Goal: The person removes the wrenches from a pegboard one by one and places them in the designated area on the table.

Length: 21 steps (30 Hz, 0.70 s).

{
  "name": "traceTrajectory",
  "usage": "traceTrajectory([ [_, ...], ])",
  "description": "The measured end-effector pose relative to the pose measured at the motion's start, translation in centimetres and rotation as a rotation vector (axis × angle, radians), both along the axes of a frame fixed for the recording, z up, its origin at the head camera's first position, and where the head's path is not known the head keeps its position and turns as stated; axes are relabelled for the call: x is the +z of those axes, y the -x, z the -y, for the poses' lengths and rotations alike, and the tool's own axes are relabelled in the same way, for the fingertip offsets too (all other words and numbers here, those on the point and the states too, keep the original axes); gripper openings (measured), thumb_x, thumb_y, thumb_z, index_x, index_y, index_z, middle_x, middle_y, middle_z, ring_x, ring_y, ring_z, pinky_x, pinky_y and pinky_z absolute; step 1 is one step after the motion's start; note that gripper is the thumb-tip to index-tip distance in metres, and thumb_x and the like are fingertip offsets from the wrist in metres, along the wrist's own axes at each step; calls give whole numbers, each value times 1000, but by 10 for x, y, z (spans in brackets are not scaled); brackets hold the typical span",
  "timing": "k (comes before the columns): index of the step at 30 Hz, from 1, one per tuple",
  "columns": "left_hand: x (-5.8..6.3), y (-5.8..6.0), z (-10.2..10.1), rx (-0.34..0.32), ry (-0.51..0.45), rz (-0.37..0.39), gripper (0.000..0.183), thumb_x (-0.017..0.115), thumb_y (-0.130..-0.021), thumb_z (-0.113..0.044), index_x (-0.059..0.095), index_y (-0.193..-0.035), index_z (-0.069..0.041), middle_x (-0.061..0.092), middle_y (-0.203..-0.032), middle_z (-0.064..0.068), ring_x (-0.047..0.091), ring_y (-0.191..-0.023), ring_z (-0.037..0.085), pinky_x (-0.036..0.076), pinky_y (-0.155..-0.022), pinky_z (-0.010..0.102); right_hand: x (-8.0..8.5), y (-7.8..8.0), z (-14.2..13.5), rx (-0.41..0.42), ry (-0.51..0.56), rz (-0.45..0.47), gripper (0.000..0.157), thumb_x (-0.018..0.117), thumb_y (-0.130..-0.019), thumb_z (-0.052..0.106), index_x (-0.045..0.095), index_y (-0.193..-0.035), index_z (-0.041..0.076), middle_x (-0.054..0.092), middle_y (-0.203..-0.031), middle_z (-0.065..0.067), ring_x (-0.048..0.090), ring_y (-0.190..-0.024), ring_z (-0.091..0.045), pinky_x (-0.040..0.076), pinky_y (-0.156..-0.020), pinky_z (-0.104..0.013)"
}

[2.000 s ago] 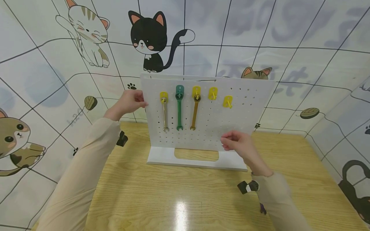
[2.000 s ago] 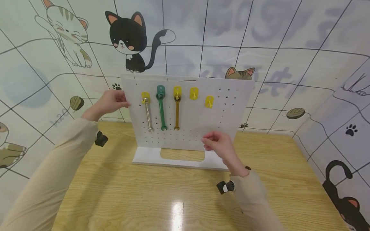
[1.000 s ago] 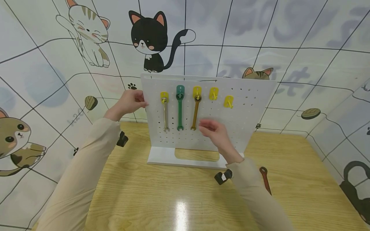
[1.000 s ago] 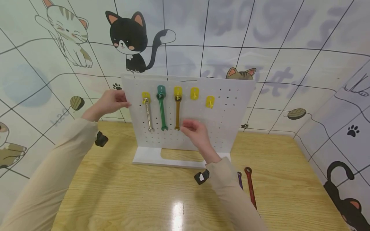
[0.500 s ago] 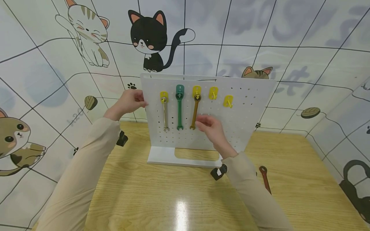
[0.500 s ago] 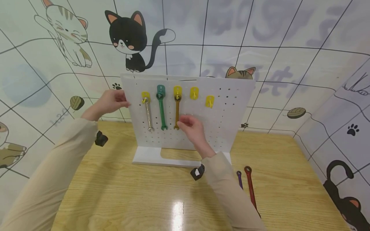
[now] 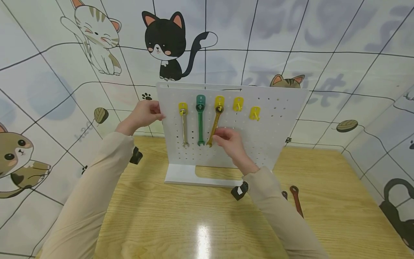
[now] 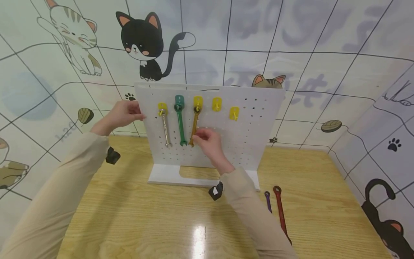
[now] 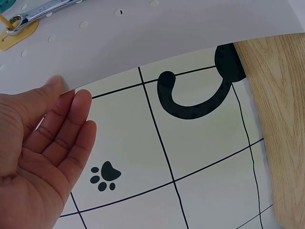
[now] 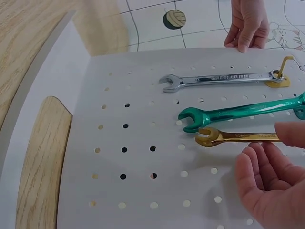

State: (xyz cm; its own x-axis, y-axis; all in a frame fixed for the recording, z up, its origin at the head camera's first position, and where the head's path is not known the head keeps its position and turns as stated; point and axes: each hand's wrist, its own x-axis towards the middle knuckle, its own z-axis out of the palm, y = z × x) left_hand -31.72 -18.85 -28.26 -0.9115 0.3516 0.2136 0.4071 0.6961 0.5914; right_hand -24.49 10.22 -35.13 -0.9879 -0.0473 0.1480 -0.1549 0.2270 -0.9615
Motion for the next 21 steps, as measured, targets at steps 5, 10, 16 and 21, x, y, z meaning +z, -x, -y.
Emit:
traceTrajectory([
  [5, -1, 0, 1, 13, -3, -4, 8, 63, -86, -2, 61, -88, 6, 65, -81, 18, 62, -78, 32, 45, -75, 40, -5, 0, 5, 2, -20, -17, 18, 63, -88, 6, 65, -103, -5, 64, -96, -13, 56, -78, -11, 48, -70, -24],
  [10, 0, -1, 0, 9, 3, -10, 8, 63, -86, -2, 61, -88, 6, 65, -81, 18, 62, -77, 32, 44, -74, 39, -9, -6, 5, 13, -8, -5, 14, 62, -88, 4, 63, -96, -7, 63, -89, -11, 55, -75, -11, 49, -69, -25],
  [16, 1, -2, 1, -13, 1, -12, 10, 63, -87, -2, 61, -88, 7, 65, -83, 20, 61, -80, 35, 44, -76, 41, -10, -15, 4, 43, -5, -42, 11, 61, -89, 3, 63, -92, -7, 63, -85, -11, 60, -77, -26, 52, -71, -32],
  [21, 0, -2, 1, 5, -3, -8, 9, 63, -86, -2, 61, -89, 7, 65, -83, 19, 61, -80, 35, 45, -77, 42, -7, -23, 4, 66, 22, -37, 12, 60, -90, 3, 63, -93, -8, 61, -81, -9, 59, -74, -24, 53, -73, -39],
])
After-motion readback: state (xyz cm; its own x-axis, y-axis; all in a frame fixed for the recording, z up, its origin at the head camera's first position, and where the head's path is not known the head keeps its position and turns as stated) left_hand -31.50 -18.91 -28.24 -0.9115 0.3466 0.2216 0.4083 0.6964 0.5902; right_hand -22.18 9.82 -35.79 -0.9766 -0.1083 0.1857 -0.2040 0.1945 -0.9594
